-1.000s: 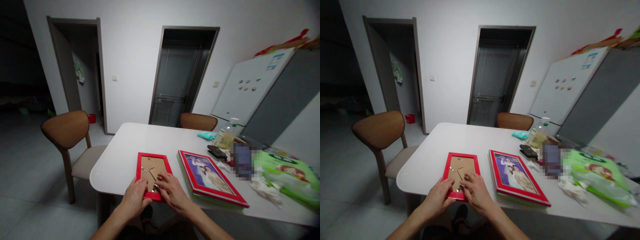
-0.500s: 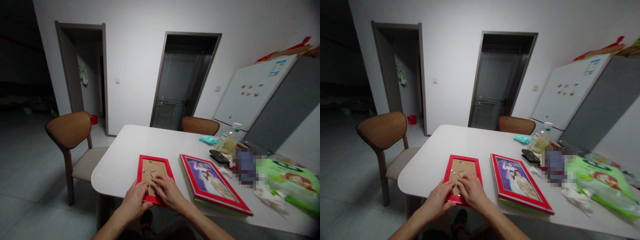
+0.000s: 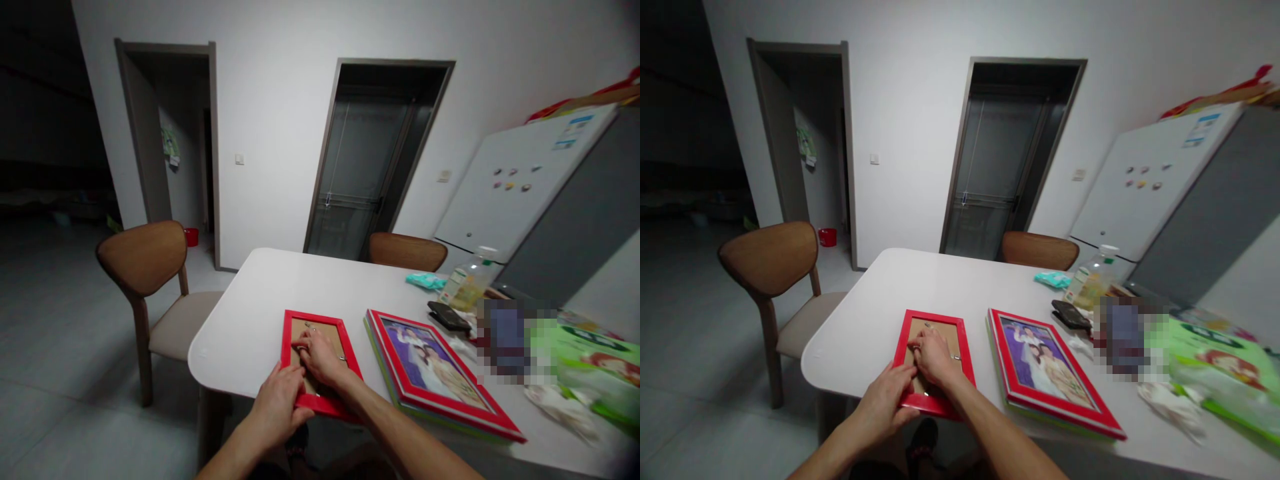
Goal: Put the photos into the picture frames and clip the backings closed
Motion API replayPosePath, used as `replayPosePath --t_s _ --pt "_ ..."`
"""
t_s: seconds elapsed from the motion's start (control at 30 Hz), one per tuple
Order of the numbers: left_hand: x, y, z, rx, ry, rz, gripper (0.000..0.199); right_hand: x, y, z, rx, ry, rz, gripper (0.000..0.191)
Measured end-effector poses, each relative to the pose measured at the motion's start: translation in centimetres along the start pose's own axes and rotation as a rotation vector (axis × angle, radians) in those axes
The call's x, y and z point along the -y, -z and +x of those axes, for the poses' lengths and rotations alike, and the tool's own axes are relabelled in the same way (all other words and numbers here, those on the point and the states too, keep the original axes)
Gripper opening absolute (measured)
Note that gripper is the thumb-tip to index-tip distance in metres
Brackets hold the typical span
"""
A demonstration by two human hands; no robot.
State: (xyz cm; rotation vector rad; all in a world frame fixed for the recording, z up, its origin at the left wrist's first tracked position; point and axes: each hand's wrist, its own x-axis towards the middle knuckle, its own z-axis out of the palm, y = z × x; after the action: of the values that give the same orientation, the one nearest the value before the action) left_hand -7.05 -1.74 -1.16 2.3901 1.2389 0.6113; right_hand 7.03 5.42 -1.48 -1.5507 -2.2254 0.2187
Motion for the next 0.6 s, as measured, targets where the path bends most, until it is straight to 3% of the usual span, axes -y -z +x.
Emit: replayPosePath --t_s 0.4,0.6 --pt "-0.2 -0.1 -0.5 0.008 0.047 -0.016 0.052 -3.9 -0.7 4.4 -0.099 -0.488 -0.043 0.026" --pt "-0.5 0.6 -0.9 0.018 0.048 -0.018 0.053 -4.1 -0.5 5.2 -0.128 -0.595 -0.006 0.023"
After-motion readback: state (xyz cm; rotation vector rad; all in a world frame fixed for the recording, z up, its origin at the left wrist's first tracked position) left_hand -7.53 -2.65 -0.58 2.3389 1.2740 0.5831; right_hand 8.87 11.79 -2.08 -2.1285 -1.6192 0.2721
